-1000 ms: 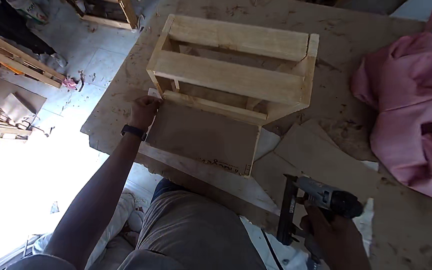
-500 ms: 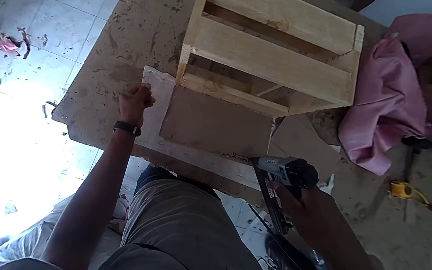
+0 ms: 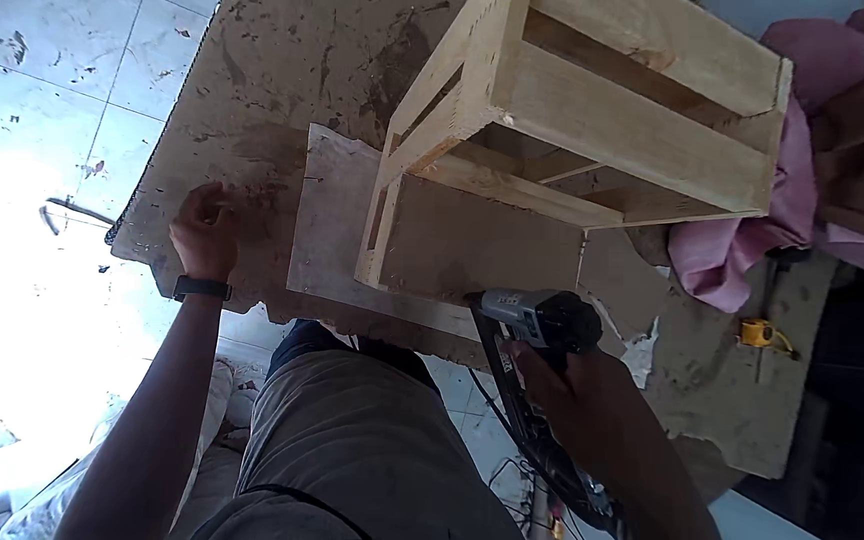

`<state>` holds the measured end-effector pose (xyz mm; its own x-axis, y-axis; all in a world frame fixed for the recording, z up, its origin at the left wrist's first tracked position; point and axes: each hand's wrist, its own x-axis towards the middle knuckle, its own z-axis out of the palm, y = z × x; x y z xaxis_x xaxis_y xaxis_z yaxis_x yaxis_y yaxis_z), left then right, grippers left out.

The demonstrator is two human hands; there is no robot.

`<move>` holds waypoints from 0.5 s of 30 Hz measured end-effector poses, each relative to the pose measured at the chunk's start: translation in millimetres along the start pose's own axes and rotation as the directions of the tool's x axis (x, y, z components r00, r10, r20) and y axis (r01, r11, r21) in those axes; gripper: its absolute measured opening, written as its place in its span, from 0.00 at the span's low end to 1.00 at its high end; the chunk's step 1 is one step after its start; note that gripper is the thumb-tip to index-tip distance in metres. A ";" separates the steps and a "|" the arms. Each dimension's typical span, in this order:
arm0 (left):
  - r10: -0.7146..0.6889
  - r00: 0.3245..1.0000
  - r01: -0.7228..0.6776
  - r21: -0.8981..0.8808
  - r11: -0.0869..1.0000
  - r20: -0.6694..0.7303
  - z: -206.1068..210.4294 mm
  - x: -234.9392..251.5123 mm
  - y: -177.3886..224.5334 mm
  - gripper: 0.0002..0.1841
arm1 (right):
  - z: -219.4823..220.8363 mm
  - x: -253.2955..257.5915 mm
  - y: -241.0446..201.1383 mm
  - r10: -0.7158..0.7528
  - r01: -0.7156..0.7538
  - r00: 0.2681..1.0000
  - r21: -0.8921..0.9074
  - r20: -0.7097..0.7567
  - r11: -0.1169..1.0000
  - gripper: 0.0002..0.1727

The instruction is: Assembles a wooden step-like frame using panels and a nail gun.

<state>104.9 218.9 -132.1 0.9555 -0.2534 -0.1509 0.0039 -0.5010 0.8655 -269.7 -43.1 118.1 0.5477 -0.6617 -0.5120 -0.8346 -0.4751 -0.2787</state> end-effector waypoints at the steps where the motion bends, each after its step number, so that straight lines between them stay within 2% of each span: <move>1: 0.008 1.000 -0.008 -0.010 1.000 0.021 -0.9 2.5 -3.0 0.22 | 1.8 -0.8 -8.6 -0.015 0.015 1.000 0.009 -0.006 1.000 0.20; 8: 0.040 0.999 -0.038 -0.068 0.997 0.022 1.9 6.4 6.2 0.16 | 17.1 2.7 -43.9 -0.067 0.066 0.998 -0.034 -0.015 0.997 0.18; 12: 0.139 0.990 -0.132 -0.161 0.978 0.034 14.2 -1.9 21.7 0.15 | 17.4 8.5 -58.0 -0.065 0.065 0.998 -0.086 0.008 0.994 0.19; 15: 0.215 0.976 -0.201 -0.219 0.955 0.041 17.3 -13.1 44.4 0.15 | 19.3 9.5 -69.9 -0.110 0.110 0.994 -0.053 -0.002 0.992 0.20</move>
<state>87.5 185.7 -100.0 0.9211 -0.3889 0.0188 -0.1237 -0.2464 0.9612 -207.3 -5.0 117.0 0.6367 -0.6061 -0.4767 -0.7648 -0.5755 -0.2897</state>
